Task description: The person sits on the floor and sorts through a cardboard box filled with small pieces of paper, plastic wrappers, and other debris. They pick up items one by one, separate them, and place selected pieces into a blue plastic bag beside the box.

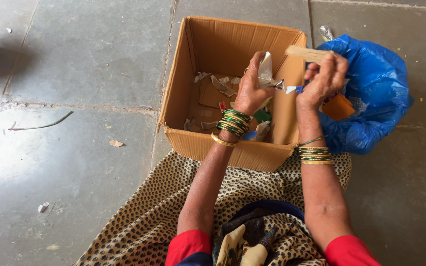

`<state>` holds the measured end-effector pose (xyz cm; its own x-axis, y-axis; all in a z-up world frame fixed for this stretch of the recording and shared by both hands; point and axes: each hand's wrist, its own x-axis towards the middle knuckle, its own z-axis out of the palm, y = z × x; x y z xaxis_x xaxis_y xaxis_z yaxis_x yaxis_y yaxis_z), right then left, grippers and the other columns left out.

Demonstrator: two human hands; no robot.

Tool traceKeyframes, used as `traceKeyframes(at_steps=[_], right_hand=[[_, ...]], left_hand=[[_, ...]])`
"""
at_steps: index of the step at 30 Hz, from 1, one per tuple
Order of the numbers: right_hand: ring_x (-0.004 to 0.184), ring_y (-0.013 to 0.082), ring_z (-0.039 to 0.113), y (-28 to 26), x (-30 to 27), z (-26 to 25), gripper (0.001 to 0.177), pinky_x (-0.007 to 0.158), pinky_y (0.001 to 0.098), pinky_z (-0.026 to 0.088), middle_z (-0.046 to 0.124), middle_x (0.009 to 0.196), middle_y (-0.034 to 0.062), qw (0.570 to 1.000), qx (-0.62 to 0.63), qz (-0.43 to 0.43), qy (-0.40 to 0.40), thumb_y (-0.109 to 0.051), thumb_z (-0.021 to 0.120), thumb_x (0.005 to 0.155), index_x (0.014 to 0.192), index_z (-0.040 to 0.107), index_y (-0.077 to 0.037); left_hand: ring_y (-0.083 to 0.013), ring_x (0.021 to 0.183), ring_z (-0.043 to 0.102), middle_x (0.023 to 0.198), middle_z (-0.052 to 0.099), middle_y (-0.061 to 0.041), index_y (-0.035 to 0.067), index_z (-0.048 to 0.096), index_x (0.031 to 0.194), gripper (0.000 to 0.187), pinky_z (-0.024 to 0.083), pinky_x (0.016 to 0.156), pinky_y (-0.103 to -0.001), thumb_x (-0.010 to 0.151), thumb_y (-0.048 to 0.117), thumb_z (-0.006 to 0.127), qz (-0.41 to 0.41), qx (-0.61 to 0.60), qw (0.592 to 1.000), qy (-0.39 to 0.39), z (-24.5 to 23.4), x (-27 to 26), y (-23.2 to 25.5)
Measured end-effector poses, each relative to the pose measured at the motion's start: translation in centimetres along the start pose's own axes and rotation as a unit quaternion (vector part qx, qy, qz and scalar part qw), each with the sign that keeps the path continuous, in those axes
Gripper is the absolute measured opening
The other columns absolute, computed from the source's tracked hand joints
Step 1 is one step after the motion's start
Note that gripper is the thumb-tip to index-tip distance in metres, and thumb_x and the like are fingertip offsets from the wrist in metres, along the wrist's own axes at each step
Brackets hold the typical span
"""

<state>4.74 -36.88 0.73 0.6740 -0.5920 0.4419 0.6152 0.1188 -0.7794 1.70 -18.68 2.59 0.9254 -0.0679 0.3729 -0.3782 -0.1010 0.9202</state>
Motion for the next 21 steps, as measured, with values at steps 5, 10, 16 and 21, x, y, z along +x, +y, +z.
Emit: traceKeyframes(at_steps=[5, 10, 16, 21], right_hand=[[0.087, 0.0182, 0.065, 1.9, 1.8, -3.9, 0.022, 0.069, 0.0338, 0.056, 0.069, 0.101, 0.0111, 0.981, -0.047, -0.059, 0.178, -0.019, 0.059, 0.103, 0.116, 0.060, -0.002], [0.120, 0.0304, 0.056, 1.1, -1.0, -6.6, 0.046, 0.100, 0.0447, 0.047, 0.057, 0.131, 0.0208, 0.846, -0.457, -0.219, 0.165, -0.007, 0.071, 0.098, 0.137, 0.052, 0.006], [0.093, 0.0120, 0.057, -5.9, -4.0, -2.0, 0.038, 0.082, 0.0257, 0.049, 0.064, 0.111, 0.0043, 0.961, -0.093, 0.095, -0.243, -0.009, 0.068, 0.105, 0.141, 0.060, 0.001], [0.095, 0.0104, 0.063, -7.5, -5.5, 1.1, 0.020, 0.084, 0.0242, 0.054, 0.064, 0.114, 0.0024, 0.937, -0.189, 0.001, -0.292, -0.001, 0.070, 0.100, 0.120, 0.068, 0.001]], left_hand=[[-0.0381, 0.140, 0.050, 0.150, 0.052, -0.022, 0.008, 0.037, 0.152, 0.099, 0.040, 0.116, -0.044, 0.065, 0.000, 0.083, 0.040, -0.042, 0.998, -0.034, -0.3, 0.0, 0.5], [-0.0308, 0.136, 0.055, 0.146, 0.056, -0.017, 0.009, 0.039, 0.153, 0.096, 0.044, 0.115, -0.040, 0.067, 0.002, 0.082, -0.004, -0.090, 0.995, -0.045, -0.5, -0.1, 0.8], [-0.0282, 0.139, 0.048, 0.151, 0.049, -0.018, 0.005, 0.037, 0.153, 0.095, 0.042, 0.116, -0.039, 0.070, 0.001, 0.083, -0.028, -0.191, 0.981, -0.019, -0.1, 0.0, 0.7], [-0.0281, 0.140, 0.046, 0.154, 0.044, -0.018, 0.004, 0.036, 0.153, 0.095, 0.042, 0.116, -0.039, 0.069, -0.005, 0.079, -0.041, -0.255, 0.965, -0.033, -0.6, 0.2, 0.6]])
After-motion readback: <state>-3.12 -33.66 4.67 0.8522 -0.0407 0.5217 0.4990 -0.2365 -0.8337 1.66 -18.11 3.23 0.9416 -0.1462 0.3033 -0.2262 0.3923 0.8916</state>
